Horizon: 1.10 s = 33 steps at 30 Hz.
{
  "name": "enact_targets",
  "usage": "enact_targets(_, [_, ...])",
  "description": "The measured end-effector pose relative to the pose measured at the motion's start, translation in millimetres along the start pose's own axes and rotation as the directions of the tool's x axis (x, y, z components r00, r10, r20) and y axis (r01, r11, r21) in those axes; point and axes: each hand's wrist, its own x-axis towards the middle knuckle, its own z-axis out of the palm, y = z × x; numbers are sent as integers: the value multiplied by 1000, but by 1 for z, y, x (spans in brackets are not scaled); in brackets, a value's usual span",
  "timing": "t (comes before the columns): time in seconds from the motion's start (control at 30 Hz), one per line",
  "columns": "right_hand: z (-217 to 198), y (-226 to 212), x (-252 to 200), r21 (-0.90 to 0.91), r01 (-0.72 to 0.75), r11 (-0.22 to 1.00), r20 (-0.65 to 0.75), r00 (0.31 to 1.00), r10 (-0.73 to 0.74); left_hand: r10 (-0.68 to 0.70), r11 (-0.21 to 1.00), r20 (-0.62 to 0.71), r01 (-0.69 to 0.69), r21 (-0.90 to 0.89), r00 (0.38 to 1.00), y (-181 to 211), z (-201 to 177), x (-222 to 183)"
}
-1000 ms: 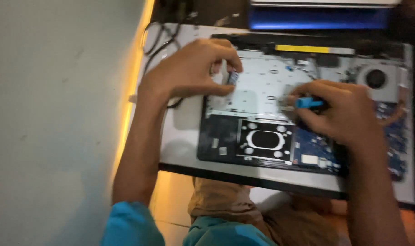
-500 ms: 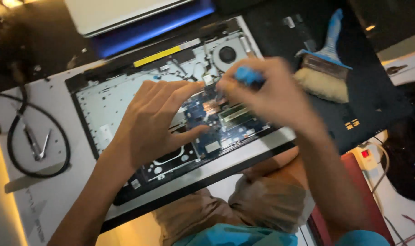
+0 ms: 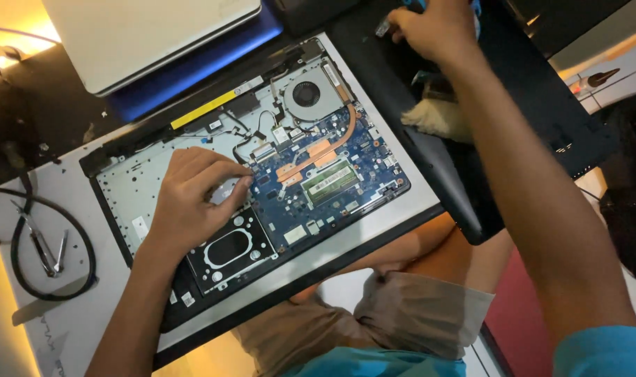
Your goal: Disassembling a laptop by removing internal screws and disconnecting cables from the motherboard.
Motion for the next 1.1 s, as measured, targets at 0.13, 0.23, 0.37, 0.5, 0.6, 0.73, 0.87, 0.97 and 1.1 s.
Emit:
enact_targets(0.13, [21, 5, 10, -153, -76, 985, -39, 997, 71, -31, 999, 24, 32, -19, 999, 2, -3, 3])
enact_targets(0.23, [15, -2, 6, -230, 75, 970, -47, 995, -88, -24, 999, 15, 25, -22, 1000, 0, -2, 1])
enact_targets(0.37, [10, 6, 6, -356, 109, 928, -15, 992, -123, -31, 999, 32, 32, -26, 999, 1, -3, 0])
enact_targets(0.5, [-1, 2, 2, -402, 237, 885, -58, 957, -283, 7, 1000, 30, -6, -17, 1000, 3, -7, 0])
enact_targets(0.6, [-21, -40, -22, -384, 332, 861, -97, 913, -396, 24, 998, -28, -22, 53, 999, 1, -3, -3])
enact_targets(0.73, [-32, -114, -56, -175, 506, 845, -156, 833, -531, -2, 995, -133, 16, 101, 991, -8, 2, -5])
enact_targets(0.87, [-26, -184, -87, -154, 655, 740, -34, 745, -666, -53, 998, -271, 62, 22, 961, -15, -6, -11])
enact_targets(0.97, [-9, -220, -107, -214, 687, 695, 69, 720, -691, -110, 994, -287, 114, -2, 952, -17, -13, -11])
enact_targets(1.1, [14, -254, -136, 21, 686, 727, 174, 714, -678, -32, 990, -257, 67, 128, 966, -33, -13, -19])
